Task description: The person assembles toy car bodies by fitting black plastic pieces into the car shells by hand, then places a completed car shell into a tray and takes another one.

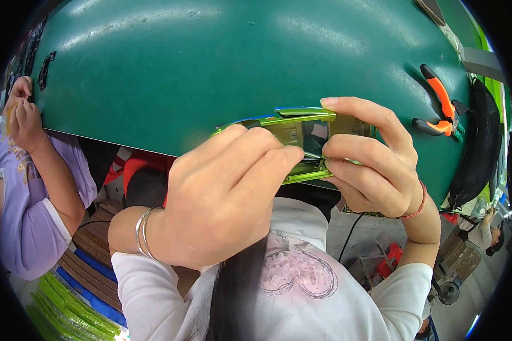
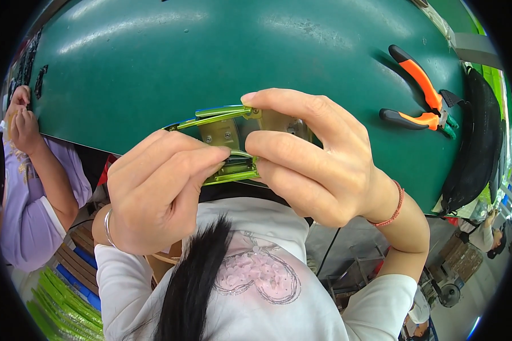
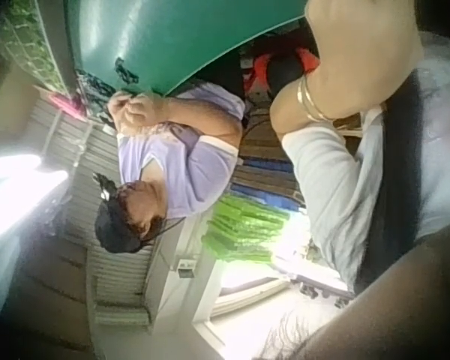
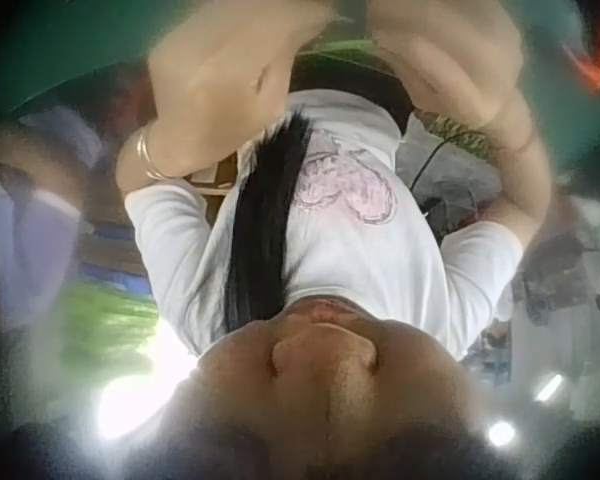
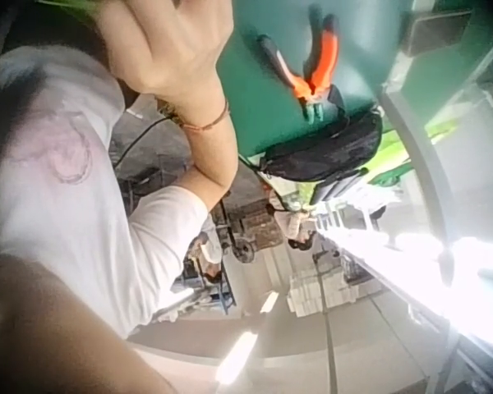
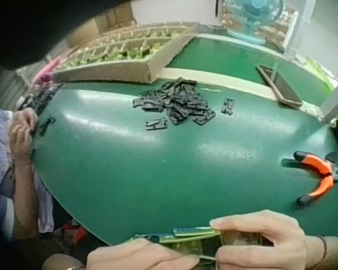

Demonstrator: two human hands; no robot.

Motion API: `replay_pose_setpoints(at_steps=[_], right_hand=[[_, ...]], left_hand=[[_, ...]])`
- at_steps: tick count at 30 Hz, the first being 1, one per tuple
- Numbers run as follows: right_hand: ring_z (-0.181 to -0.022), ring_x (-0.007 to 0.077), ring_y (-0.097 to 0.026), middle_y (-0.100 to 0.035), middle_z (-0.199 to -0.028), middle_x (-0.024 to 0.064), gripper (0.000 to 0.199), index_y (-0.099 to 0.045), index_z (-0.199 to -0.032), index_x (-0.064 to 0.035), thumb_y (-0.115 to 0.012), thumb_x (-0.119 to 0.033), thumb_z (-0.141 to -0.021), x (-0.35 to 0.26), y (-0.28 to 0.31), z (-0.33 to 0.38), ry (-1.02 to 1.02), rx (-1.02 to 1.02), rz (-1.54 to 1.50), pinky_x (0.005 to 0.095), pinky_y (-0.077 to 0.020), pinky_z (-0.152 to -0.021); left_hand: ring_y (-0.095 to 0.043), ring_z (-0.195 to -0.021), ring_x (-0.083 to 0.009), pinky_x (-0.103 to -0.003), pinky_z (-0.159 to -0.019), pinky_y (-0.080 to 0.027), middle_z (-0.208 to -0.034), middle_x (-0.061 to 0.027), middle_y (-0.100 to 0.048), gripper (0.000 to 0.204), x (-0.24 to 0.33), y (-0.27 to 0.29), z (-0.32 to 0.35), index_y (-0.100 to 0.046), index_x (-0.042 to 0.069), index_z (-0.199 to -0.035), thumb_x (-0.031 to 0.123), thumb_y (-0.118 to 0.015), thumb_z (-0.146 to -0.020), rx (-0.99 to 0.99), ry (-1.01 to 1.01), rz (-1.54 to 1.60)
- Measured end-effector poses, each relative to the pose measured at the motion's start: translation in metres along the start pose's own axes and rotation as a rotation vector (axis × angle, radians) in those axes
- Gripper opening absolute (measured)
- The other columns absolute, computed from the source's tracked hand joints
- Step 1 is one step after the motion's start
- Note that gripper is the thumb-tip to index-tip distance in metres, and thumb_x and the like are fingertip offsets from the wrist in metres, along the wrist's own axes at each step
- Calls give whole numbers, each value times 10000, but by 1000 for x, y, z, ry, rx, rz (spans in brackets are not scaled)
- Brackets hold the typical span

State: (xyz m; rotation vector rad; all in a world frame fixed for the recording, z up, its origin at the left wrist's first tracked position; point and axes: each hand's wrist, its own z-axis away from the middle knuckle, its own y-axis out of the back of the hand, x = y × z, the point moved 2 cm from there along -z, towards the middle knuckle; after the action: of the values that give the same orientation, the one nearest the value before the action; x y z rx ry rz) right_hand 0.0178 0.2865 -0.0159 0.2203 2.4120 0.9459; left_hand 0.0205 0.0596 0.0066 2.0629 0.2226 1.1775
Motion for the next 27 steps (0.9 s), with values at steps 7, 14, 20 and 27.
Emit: replay_pose_setpoints(at_steps=[7, 14, 20, 27], right_hand=[[-972, 424, -736, -705, -930, 118, 226, -610, -721, 6, -715, -166, -619, 4, -8, 0, 35, 91, 23, 384, -541, -579], [-1038, 428, -725, -709, -980, 127, 151, -613, -699, 0, -719, -89, -638, 3, -14, -1, 95, 121, -2, 424, -574, -631], [-1068, 424, -718, -714, -1023, 102, 136, -624, -701, -25, -725, -84, -632, -3, -9, -1, 103, 39, 23, 450, -569, -629], [-1079, 421, -714, -717, -1032, 113, 131, -623, -710, -22, -732, -71, -657, -2, -13, -1, 123, 71, 9, 450, -564, -632]], left_hand=[[-725, -741, -286, -345, -660, -571, -870, -141, -749, 268, -5, -2, -3, -782, -20, -1056, -128, -776, -811, 69, 0, 77], [-737, -786, -306, -380, -673, -594, -922, -157, -746, 318, 5, 3, 14, -773, -48, -1071, -140, -763, -768, 17, -57, -98], [-752, -806, -326, -380, -690, -625, -959, -194, -752, 263, 8, 8, 13, -748, -91, -1039, -124, -748, -778, -31, -109, -171], [-772, -823, -314, -323, -650, -637, -961, -226, -751, 252, -3, 4, 28, -743, -113, -961, 5, -741, -738, 90, -356, -230]])
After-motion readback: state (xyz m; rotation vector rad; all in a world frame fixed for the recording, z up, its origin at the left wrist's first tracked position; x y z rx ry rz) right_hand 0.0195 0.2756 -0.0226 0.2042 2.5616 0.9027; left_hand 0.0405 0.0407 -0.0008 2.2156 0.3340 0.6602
